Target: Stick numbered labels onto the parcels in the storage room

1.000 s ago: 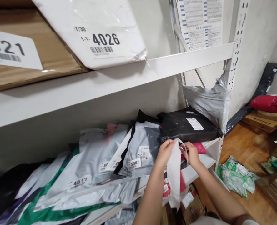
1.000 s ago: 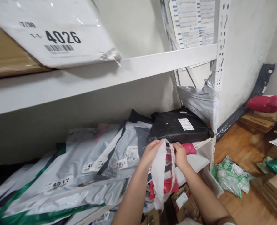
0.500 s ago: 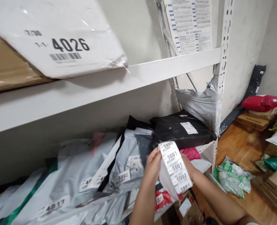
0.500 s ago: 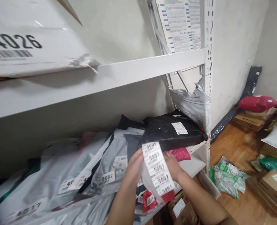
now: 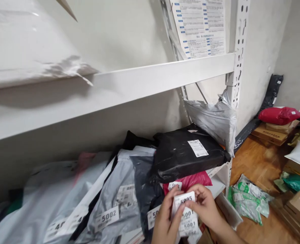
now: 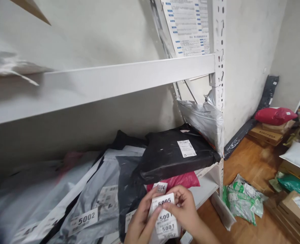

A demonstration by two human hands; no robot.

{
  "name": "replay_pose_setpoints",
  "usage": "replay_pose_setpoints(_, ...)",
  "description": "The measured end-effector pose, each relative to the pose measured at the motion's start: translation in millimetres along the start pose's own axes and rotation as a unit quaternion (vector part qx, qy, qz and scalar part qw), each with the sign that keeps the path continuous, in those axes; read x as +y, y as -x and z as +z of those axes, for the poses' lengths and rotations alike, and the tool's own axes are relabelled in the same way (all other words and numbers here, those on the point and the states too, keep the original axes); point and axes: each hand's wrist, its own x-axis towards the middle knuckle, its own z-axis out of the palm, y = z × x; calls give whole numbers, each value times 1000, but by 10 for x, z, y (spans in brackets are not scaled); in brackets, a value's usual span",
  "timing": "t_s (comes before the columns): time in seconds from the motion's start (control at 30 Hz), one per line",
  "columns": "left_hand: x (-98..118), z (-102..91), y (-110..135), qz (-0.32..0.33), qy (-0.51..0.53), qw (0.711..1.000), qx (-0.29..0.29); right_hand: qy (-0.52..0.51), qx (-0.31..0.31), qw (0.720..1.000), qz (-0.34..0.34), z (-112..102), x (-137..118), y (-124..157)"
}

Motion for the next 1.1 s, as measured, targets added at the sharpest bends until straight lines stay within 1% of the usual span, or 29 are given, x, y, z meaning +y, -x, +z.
replay_pose_setpoints(0.07, -6, 39, -20, -29, 16, 999, -22, -3, 7, 1000, -9, -22, -18, -57)
replay_pose_setpoints(0.13, 36, 71, -28, -46, 16, 999, -10, 24, 13, 1000, -14, -56, -60, -107)
replay_pose_setpoints(0.23, 137, 133, -42, -50, -11, 997, 60, 71, 2, 997, -21, -85, -116, -169)
replay_pose_setpoints(0.3, 176, 173, -64, -44, -37, 993, 106, 82, -12, 996, -24, -75, -139, -197)
replay_pose_setpoints(0.4, 158, 192, -110, -27, -72, 984, 163, 95, -36, 995, -21, -15, -181, -227)
replay_pose_setpoints(0.43, 141, 182, -124, -21, -82, 981, 175, 105, -43, 993, -30, 14, -203, -239)
replay_pose_setpoints(0.53, 118, 97, -135, -21, -106, 976, 187, 135, -56, 985, -97, 98, -294, -329)
replay_pose_setpoints(0.6, 141, 2, -104, -42, -115, 977, 172, 127, -33, 983, -127, 139, -352, -456)
replay_pose_setpoints(0.67, 171, -110, -45, -66, -128, 977, 159, 105, 1, 987, -119, 168, -395, -628)
replay_pose_setpoints(0.7, 177, -167, -10, -73, -137, 975, 159, 98, 6, 990, -106, 181, -411, -718)
replay_pose_setpoints(0.73, 173, -224, 25, -78, -145, 973, 163, 95, -2, 991, -94, 196, -425, -803)
replay_pose_setpoints(0.8, 136, -325, 87, -87, -157, 967, 182, 105, -50, 990, -80, 233, -449, -944)
replay_pose_setpoints(0.9, 43, -422, 137, -94, -157, 961, 207, 131, -107, 982, -82, 299, -465, -1075)
replay_pose_setpoints(1.0, -17, -450, 154, -89, -155, 960, 216, 156, -130, 976, -83, 350, -452, -1158)
replay_pose_setpoints(1.1, 0, -440, 139, -79, -152, 962, 211, 206, -145, 963, -100, 392, -436, -1227)
